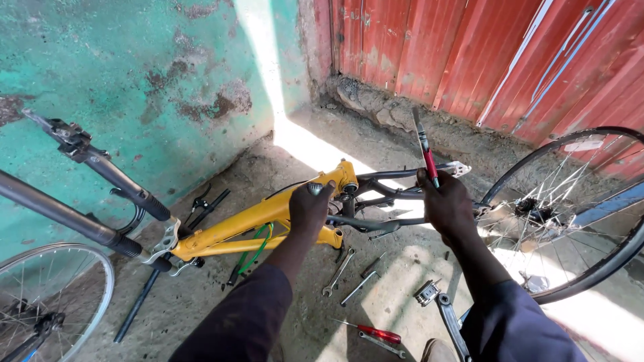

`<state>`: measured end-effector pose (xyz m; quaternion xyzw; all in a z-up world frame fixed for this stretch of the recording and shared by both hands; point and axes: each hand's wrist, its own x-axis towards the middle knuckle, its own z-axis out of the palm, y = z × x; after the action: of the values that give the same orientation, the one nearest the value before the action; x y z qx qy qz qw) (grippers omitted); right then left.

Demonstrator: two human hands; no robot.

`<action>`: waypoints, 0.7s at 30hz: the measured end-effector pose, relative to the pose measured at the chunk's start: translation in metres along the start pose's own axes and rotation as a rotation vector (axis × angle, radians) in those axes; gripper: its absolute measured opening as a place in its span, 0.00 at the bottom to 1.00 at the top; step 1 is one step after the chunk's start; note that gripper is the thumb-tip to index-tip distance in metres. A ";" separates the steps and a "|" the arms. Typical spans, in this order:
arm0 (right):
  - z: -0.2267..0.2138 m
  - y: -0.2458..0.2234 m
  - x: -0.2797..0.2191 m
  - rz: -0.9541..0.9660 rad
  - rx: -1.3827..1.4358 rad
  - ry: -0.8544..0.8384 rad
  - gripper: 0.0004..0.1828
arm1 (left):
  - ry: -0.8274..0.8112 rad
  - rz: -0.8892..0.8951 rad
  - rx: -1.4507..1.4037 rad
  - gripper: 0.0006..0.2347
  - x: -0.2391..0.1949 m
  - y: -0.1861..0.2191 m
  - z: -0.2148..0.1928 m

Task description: The person works on the bottom bracket area of a yellow bicycle frame lying on the ground. They use a wrench to loosen a nut, remove a metal component, and then use a screwdriver to adjust internal parts before reassembling the mechanism.

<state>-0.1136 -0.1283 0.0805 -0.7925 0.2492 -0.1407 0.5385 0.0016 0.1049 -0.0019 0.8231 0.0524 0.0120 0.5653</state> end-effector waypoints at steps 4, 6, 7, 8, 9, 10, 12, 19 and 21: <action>0.008 -0.008 -0.005 -0.069 -0.157 0.076 0.24 | -0.276 0.318 0.412 0.17 0.006 -0.005 -0.015; 0.021 -0.015 -0.008 -0.105 0.004 0.065 0.21 | -0.412 0.377 0.477 0.18 0.009 -0.015 -0.007; 0.027 -0.019 -0.008 -0.183 0.022 0.043 0.21 | -0.510 0.180 0.343 0.20 0.015 -0.023 0.003; 0.032 -0.022 -0.012 -0.255 0.036 0.023 0.22 | -0.604 -0.021 0.204 0.22 0.018 -0.033 0.015; 0.042 -0.032 -0.026 -0.246 0.036 0.022 0.22 | -0.610 -0.027 0.208 0.22 0.005 -0.017 0.006; 0.049 -0.042 -0.038 -0.237 -0.017 -0.047 0.21 | -0.678 -0.127 -0.056 0.34 -0.006 0.002 0.001; 0.062 -0.045 -0.052 -0.225 -0.071 -0.109 0.21 | -0.747 -0.225 -0.321 0.47 -0.023 0.033 -0.006; 0.099 -0.008 -0.029 -0.308 -0.053 -0.509 0.19 | -0.320 -0.412 -0.384 0.25 0.018 0.000 -0.010; 0.115 0.028 -0.004 -0.174 -0.054 -0.521 0.21 | -0.277 -0.434 -0.347 0.24 0.043 -0.029 -0.014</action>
<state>-0.0674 -0.0443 0.0109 -0.8344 0.0367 0.0287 0.5492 0.0409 0.1329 -0.0258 0.6776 0.1465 -0.2124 0.6887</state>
